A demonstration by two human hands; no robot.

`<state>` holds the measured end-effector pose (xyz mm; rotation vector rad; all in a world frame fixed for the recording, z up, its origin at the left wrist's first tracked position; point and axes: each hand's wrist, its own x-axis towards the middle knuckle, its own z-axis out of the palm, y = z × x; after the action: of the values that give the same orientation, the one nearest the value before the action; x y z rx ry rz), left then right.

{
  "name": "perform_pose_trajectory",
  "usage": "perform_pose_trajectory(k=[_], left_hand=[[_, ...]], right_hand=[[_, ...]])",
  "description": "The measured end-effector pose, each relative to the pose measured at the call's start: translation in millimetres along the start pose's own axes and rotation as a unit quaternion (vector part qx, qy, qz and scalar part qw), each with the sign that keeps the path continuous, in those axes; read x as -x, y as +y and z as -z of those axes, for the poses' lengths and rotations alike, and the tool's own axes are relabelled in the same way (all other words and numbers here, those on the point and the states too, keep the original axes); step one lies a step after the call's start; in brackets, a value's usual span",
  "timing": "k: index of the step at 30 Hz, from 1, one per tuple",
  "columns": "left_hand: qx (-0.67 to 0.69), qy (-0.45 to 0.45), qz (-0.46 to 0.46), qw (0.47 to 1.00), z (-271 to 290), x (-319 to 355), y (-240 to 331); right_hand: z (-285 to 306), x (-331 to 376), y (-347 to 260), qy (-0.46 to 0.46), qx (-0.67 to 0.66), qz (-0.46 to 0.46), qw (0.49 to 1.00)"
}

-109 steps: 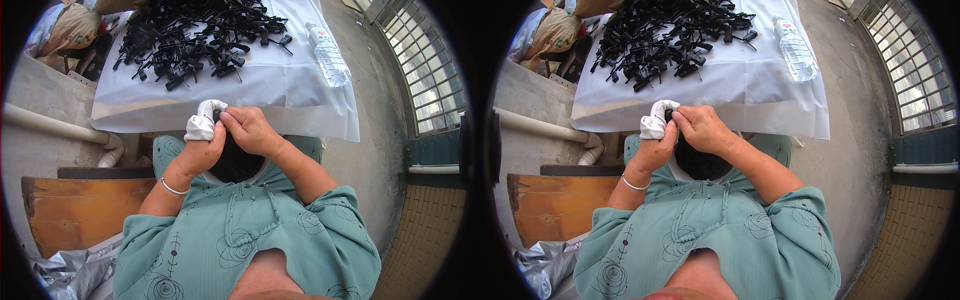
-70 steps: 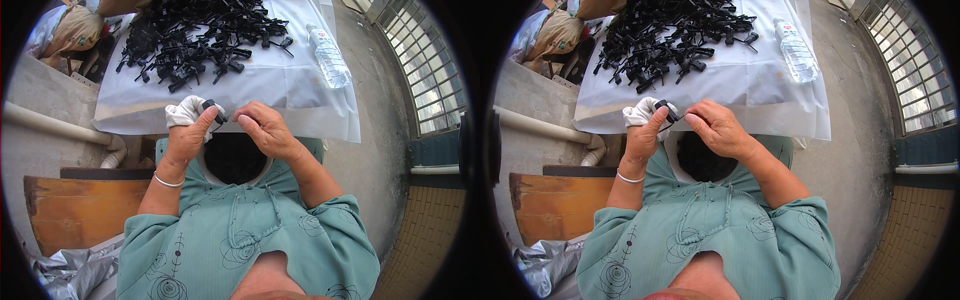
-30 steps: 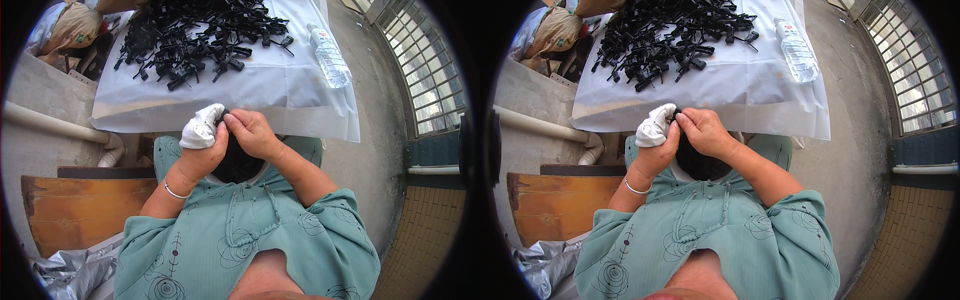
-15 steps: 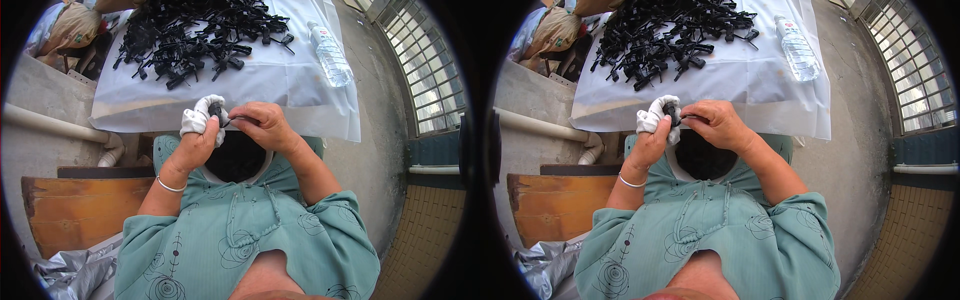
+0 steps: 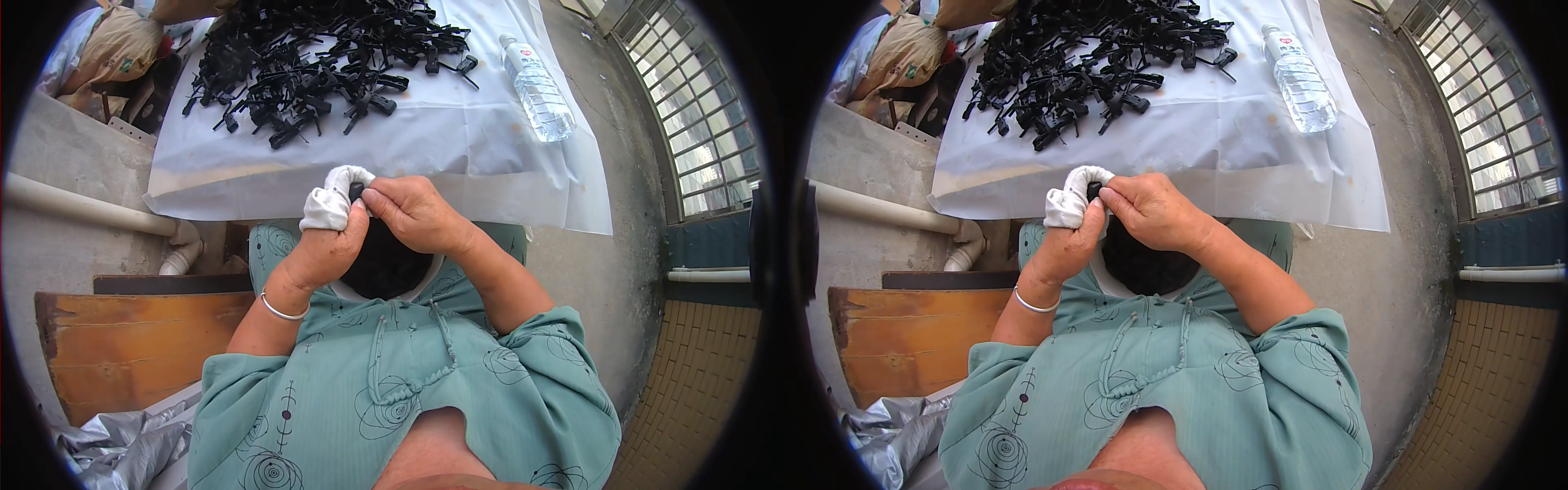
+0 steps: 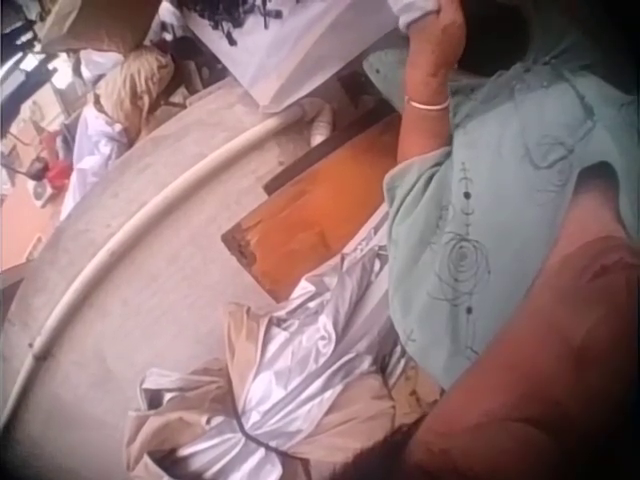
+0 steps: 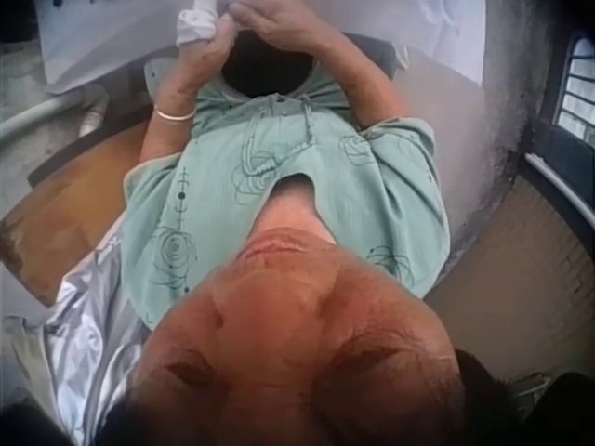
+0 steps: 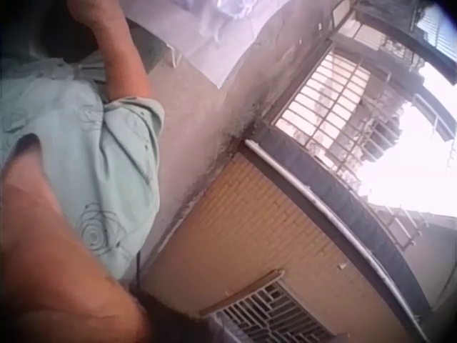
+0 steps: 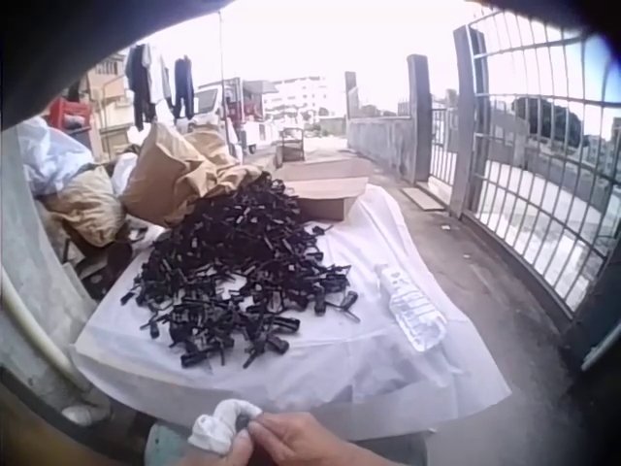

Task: The person is manually wiping and inspecting small black plastic components at a workstation.

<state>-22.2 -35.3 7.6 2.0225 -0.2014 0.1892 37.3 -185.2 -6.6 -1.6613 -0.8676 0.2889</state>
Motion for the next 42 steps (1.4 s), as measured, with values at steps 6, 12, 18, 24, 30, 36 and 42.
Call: perform_pose_trajectory(k=[6,12,18,24,30,36,42], left_hand=[[-0.018,0.008,0.017,1.0,2,7,-5],[-0.257,-0.012,-0.11,0.96,22,-4,-21],[-0.037,0.006,0.035,0.999,11,-16,-31],[0.152,-0.044,0.128,0.979,4,-28,-34],[0.388,-0.053,0.225,0.892,1,-39,-28],[0.584,-0.116,0.258,0.761,15,-36,-11],[0.265,0.068,0.052,0.961,-7,-28,-6]], right_hand=[[-11,-2,4,0.033,-0.01,-0.017,0.999],[35,-42,18,0.088,0.264,-0.031,0.96],[45,-80,47,0.087,0.483,-0.076,0.868],[53,-33,26,0.191,0.419,-0.106,0.881],[61,-28,21,0.199,0.172,-0.042,0.964],[52,-16,-8,0.015,0.357,0.205,0.911],[24,-7,-25,0.096,0.187,0.188,0.959]])
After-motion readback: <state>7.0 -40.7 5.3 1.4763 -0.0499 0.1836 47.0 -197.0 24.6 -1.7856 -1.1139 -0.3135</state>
